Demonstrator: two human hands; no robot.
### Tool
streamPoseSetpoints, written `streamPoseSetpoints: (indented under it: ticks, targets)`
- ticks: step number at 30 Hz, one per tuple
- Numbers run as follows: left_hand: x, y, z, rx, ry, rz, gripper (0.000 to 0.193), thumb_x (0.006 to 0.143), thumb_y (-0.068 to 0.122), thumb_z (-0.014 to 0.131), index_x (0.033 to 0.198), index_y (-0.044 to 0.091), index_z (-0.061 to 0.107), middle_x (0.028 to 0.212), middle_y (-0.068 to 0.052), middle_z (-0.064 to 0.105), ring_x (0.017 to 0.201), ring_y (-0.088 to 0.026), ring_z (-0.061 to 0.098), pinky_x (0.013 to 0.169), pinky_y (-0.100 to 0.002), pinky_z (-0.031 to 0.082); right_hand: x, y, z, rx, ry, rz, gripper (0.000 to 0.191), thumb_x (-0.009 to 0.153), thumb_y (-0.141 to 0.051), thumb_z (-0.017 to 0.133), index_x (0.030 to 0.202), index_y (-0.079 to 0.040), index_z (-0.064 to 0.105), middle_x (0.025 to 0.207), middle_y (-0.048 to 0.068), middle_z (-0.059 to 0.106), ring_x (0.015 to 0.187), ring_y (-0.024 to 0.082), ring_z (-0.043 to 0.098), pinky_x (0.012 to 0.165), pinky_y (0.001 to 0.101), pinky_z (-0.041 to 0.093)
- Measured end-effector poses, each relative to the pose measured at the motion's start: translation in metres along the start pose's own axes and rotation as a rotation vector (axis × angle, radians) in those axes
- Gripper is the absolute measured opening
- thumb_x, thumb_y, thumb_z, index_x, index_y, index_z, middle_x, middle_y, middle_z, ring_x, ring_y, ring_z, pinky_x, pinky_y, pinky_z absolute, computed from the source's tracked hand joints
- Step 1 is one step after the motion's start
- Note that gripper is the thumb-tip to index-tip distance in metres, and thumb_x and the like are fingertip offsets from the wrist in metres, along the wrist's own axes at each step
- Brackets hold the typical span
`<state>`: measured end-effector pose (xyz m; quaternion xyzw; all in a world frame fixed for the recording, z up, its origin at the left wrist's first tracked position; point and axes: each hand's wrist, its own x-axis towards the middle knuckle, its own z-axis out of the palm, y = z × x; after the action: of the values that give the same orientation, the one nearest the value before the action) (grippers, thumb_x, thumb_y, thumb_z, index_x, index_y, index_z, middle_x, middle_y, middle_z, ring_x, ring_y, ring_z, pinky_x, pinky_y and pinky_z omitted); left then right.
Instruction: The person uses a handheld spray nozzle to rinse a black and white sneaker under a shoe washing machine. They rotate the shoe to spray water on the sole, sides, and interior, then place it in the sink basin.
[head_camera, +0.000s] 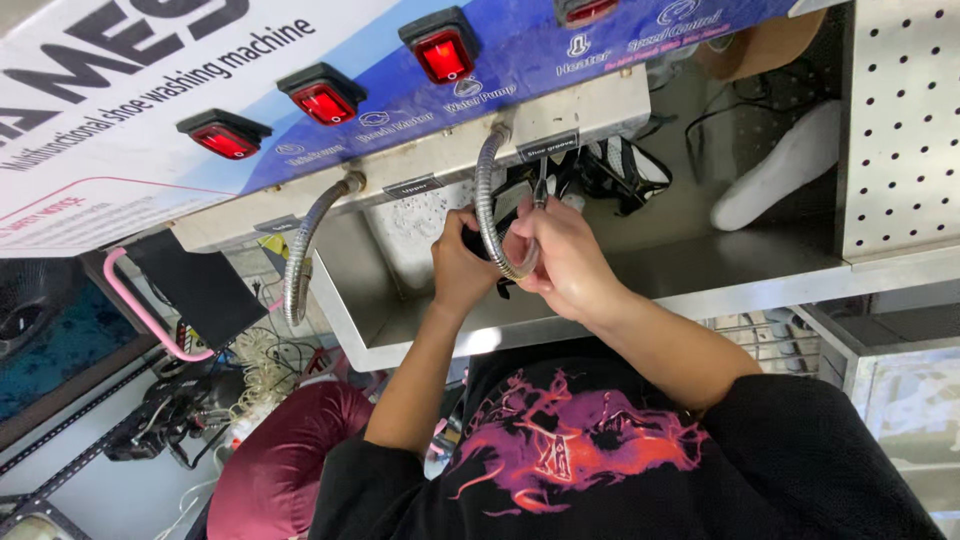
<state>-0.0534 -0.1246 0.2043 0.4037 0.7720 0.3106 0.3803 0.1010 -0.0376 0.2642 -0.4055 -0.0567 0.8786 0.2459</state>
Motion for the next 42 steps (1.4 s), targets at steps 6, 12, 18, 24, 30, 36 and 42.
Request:
streamPoseSetpoints:
  ticks: [6,12,18,24,30,36,42]
  targets:
    - [0.002,-0.001,0.000,-0.057,0.018,0.149,0.068,0.061,0.021,0.099,0.100,0.006,0.046,0.126,-0.020,0.071,0.103,-0.026,0.073,0.092,-0.035,0.058,0.005,0.011,-0.044,-0.135,-0.002,0.130,0.049,0.101,-0.048,0.036,0.109,-0.006,0.060,0.069,0.008,0.065,0.049,0.015,0.053,0.041,0.0259,0.035]
    - [0.010,0.008,-0.019,-0.110,0.003,0.265,0.067,0.066,0.013,0.097,0.103,0.006,0.042,0.132,-0.022,0.068,0.110,-0.025,0.070,0.098,-0.036,0.056,0.107,0.000,-0.149,-0.264,0.471,-0.471,0.051,0.103,-0.049,0.050,0.136,-0.010,0.054,0.126,0.009,0.063,0.115,0.019,0.057,0.092,0.0404,0.048]
    - [0.020,0.021,-0.029,0.042,-0.013,0.070,0.069,0.058,0.021,0.099,0.099,0.009,0.045,0.106,-0.021,0.071,0.091,-0.023,0.069,0.086,-0.032,0.057,0.221,0.018,-0.167,0.460,-0.083,-0.169,0.065,0.102,-0.055,0.039,0.147,-0.008,0.046,0.147,0.013,0.054,0.131,0.031,0.057,0.112,0.0518,0.046]
    - [0.020,0.023,-0.034,0.019,0.046,0.218,0.067,0.059,0.020,0.099,0.099,0.008,0.046,0.120,-0.023,0.069,0.100,-0.024,0.068,0.092,-0.033,0.056,0.219,0.020,-0.128,0.294,0.224,-0.227,0.071,0.100,-0.056,0.020,0.144,-0.005,0.044,0.140,0.022,0.057,0.134,0.032,0.060,0.104,0.0493,0.052]
    - [0.008,0.017,-0.036,-0.086,0.088,0.267,0.067,0.061,0.017,0.098,0.098,0.008,0.043,0.134,-0.023,0.068,0.109,-0.024,0.068,0.098,-0.035,0.055,0.207,0.023,-0.110,0.428,0.120,-0.189,0.062,0.105,-0.052,0.032,0.143,-0.004,0.046,0.140,0.016,0.058,0.128,0.031,0.060,0.105,0.0488,0.055]
    - [0.004,0.024,-0.042,-0.017,0.075,0.224,0.066,0.060,0.017,0.099,0.094,0.008,0.043,0.125,-0.021,0.073,0.104,-0.021,0.070,0.096,-0.034,0.057,0.203,0.030,-0.117,0.488,0.027,-0.227,0.062,0.103,-0.053,0.034,0.140,-0.004,0.048,0.133,0.016,0.060,0.121,0.030,0.062,0.103,0.0486,0.056]
    - [-0.002,0.036,-0.046,-0.075,0.064,0.301,0.064,0.064,0.012,0.094,0.097,0.008,0.039,0.135,-0.025,0.067,0.118,-0.025,0.070,0.103,-0.036,0.055,0.199,0.032,-0.113,0.469,0.189,-0.194,0.059,0.106,-0.049,0.036,0.141,-0.003,0.049,0.136,0.017,0.061,0.124,0.030,0.064,0.105,0.0483,0.057]
